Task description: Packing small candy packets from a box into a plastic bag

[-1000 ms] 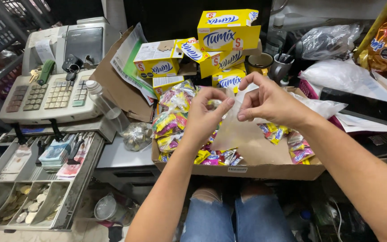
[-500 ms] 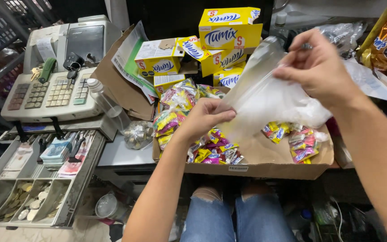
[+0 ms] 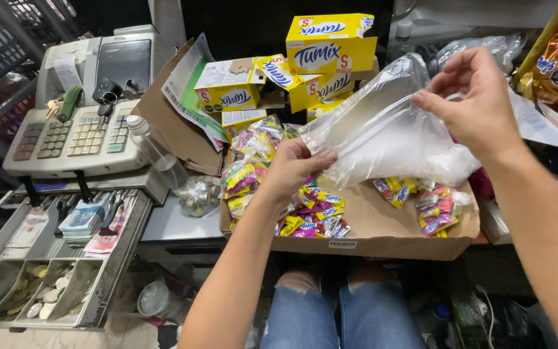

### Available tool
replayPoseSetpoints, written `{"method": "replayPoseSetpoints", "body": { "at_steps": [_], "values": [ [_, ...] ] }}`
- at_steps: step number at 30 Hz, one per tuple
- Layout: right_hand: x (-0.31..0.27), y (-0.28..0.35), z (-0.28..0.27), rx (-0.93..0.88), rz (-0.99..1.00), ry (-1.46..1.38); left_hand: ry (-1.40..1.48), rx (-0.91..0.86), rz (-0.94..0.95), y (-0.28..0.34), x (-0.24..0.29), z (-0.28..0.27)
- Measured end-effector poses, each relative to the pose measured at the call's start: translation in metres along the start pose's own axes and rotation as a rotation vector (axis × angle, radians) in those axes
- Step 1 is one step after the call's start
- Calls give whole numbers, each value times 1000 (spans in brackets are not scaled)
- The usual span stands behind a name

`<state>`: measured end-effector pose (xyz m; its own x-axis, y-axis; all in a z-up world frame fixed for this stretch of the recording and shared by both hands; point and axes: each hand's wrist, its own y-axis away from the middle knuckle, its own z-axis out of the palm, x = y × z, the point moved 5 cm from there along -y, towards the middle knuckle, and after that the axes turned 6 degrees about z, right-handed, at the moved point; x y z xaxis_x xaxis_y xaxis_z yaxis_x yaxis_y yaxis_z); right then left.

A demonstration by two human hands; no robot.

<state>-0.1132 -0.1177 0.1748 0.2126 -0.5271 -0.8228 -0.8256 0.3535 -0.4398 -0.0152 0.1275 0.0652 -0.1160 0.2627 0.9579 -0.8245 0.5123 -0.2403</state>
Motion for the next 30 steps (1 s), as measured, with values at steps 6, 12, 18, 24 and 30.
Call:
{"method": "replayPoseSetpoints", "body": {
  "at_steps": [6, 12, 18, 24, 30],
  "values": [
    [-44, 33, 62, -422, 24, 45, -69, -1, 200, 2, 29, 24],
    [-24, 5, 80, -272, -168, -111, -272, 221, 193, 15, 74, 12],
    [7, 19, 117, -668, 329, -73, -111, 209, 510, 26, 102, -36],
    [124, 39, 242, -963, -229, 563, -268, 126, 554, 37, 118, -23],
    [131, 51, 260, -935, -552, 693, -149, 193, 390, 19, 89, -20]
  ]
}}
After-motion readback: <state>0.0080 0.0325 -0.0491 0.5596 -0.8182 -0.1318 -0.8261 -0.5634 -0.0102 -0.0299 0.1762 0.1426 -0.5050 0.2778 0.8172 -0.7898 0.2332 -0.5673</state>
